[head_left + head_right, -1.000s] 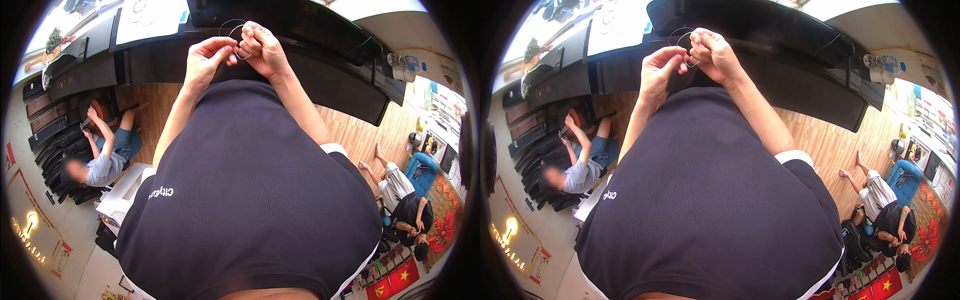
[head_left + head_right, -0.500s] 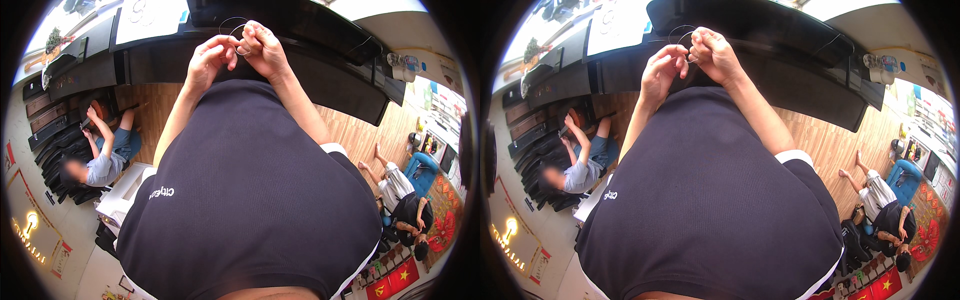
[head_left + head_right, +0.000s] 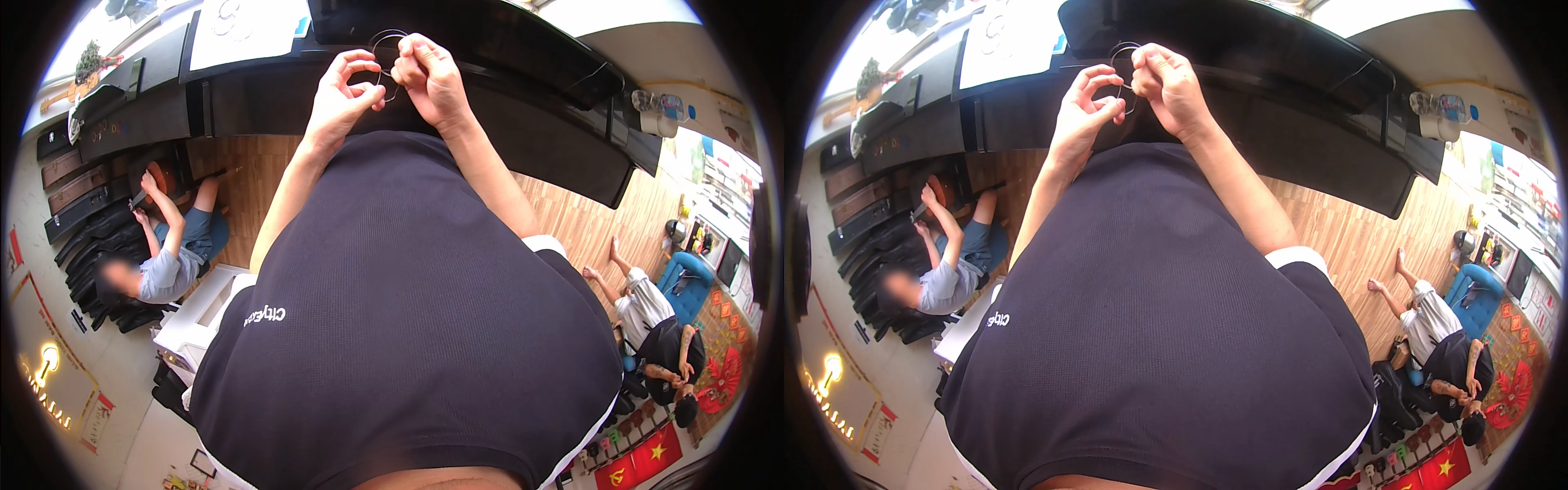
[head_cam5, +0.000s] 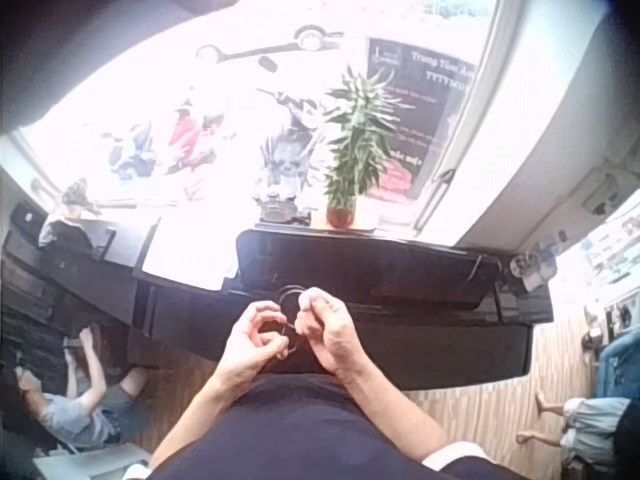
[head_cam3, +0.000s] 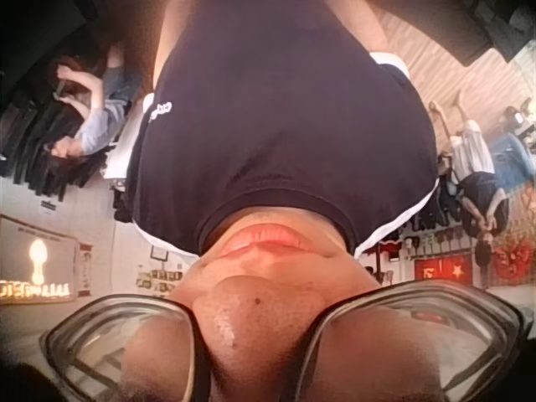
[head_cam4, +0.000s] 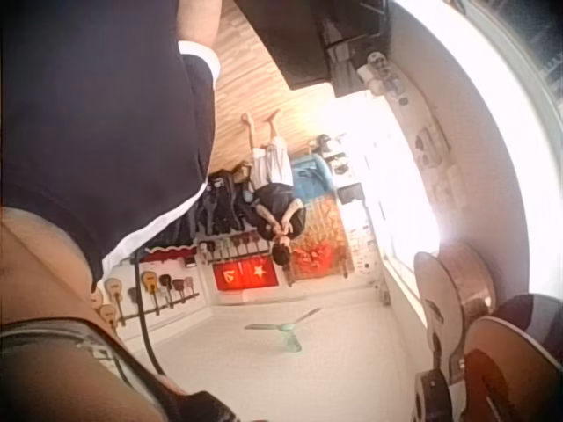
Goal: The person repeatedly bends and shapes a thin wire into circular loops by hand, holding the wire with both hands and twisting it into a round form. The person places the shaped wire on a nearby surface and repeats the process with additional wire segments.
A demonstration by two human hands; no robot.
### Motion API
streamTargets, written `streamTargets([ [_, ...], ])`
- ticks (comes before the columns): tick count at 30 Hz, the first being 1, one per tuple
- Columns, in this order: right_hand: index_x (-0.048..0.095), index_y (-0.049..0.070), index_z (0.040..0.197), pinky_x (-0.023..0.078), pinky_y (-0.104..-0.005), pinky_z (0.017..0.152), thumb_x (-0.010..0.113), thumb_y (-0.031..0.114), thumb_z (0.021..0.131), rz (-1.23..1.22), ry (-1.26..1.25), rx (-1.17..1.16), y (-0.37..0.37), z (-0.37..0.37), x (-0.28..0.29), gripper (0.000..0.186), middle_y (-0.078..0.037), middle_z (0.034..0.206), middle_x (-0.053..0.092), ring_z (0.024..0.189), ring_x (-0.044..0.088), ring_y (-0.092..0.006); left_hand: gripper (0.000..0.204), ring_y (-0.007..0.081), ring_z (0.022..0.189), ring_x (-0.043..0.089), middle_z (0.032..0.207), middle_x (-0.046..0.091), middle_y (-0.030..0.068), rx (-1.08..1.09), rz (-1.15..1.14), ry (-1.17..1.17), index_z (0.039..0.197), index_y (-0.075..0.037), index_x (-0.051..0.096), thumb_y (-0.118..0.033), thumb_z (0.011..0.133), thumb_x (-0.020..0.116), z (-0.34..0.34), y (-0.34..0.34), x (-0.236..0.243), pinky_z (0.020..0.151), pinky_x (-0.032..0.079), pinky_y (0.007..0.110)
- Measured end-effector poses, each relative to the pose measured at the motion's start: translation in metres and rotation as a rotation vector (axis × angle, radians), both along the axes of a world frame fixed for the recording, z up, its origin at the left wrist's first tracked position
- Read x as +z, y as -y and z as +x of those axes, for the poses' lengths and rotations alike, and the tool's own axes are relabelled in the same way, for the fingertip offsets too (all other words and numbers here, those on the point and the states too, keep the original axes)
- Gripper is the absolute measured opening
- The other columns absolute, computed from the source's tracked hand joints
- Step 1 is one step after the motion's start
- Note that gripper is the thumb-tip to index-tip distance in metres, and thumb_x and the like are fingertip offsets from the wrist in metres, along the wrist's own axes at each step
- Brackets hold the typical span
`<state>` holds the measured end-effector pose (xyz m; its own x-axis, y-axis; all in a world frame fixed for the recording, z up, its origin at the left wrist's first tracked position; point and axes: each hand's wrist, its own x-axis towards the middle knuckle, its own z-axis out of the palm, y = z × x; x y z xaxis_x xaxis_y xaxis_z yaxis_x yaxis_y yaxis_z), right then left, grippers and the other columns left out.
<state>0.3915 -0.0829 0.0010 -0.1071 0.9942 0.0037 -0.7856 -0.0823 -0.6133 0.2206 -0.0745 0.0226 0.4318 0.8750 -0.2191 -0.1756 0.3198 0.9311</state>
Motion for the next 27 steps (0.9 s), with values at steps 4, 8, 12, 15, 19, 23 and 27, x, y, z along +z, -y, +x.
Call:
streamTargets([
  [4,0.058,0.003,0.091,0.032,-0.0251,0.055,0.043,0.018,0.102,-0.012,-0.056,-0.045,-0.001,0.003,-0.002,0.024,0.002,0.057,0.042,0.053,0.035,-0.0086,0.027,0.0093,0.076,0.061,0.098,0.059,0.006,-0.009,-0.036,-0.055,0.108,-0.003,0.058,-0.002,0.083,0.07,-0.001,0.001,-0.001,0.072,0.05,0.022],
  [8,0.06,0.002,0.095,0.041,-0.0254,0.059,0.045,0.015,0.101,-0.01,-0.087,-0.07,-0.002,0.003,-0.004,0.02,-0.002,0.064,0.052,0.058,0.047,-0.0109,0.011,0.0105,0.075,0.065,0.085,0.064,0.005,-0.082,-0.005,-0.101,0.096,0.0,0.063,-0.001,0.085,0.066,-0.002,0.001,-0.004,0.071,0.053,0.023],
  [12,0.059,0.004,0.099,0.049,-0.028,0.07,0.046,0.012,0.1,0.006,-0.097,-0.093,-0.004,0.003,-0.004,0.015,-0.007,0.074,0.06,0.07,0.058,-0.0152,0.014,0.0107,0.076,0.066,0.086,0.069,0.006,-0.177,-0.001,-0.191,0.099,0.0,0.068,-0.002,0.086,0.065,-0.001,0.004,0.0,0.074,0.054,0.023],
  [15,0.058,0.005,0.099,0.051,-0.0299,0.076,0.047,0.01,0.099,0.005,-0.073,-0.11,-0.003,0.003,-0.004,0.012,-0.008,0.079,0.062,0.076,0.061,-0.0174,0.016,0.0114,0.077,0.067,0.087,0.07,0.006,-0.199,0.07,-0.217,0.101,0.0,0.069,-0.004,0.087,0.064,-0.001,0.005,-0.002,0.073,0.055,0.023],
  [19,0.057,0.006,0.096,0.051,-0.0309,0.078,0.047,0.008,0.097,0.006,-0.093,-0.117,-0.004,0.005,-0.004,0.01,-0.009,0.083,0.062,0.079,0.062,-0.0183,0.015,0.0109,0.078,0.069,0.085,0.071,0.0062,-0.111,0.196,-0.349,0.1,-0.001,0.07,-0.007,0.087,0.065,0.0,0.005,-0.004,0.071,0.054,0.023],
  [23,0.058,0.005,0.092,0.051,-0.0311,0.079,0.048,0.005,0.095,-0.014,-0.12,-0.13,-0.005,0.008,-0.006,0.011,-0.009,0.086,0.061,0.081,0.061,-0.0179,0.015,0.0101,0.076,0.069,0.084,0.071,0.0052,-0.01,0.211,-0.39,0.1,-0.002,0.07,-0.01,0.088,0.066,-0.002,0.002,-0.013,0.068,0.053,0.022],
  [27,0.059,0.003,0.092,0.05,-0.0303,0.081,0.051,0.007,0.094,0.011,-0.092,-0.104,-0.006,0.009,-0.012,0.009,-0.006,0.088,0.056,0.084,0.057,-0.0169,0.013,0.0109,0.077,0.069,0.083,0.069,0.0044,0.001,0.222,-0.331,0.099,-0.002,0.069,-0.009,0.089,0.066,-0.003,0.002,-0.016,0.067,0.053,0.021],
])
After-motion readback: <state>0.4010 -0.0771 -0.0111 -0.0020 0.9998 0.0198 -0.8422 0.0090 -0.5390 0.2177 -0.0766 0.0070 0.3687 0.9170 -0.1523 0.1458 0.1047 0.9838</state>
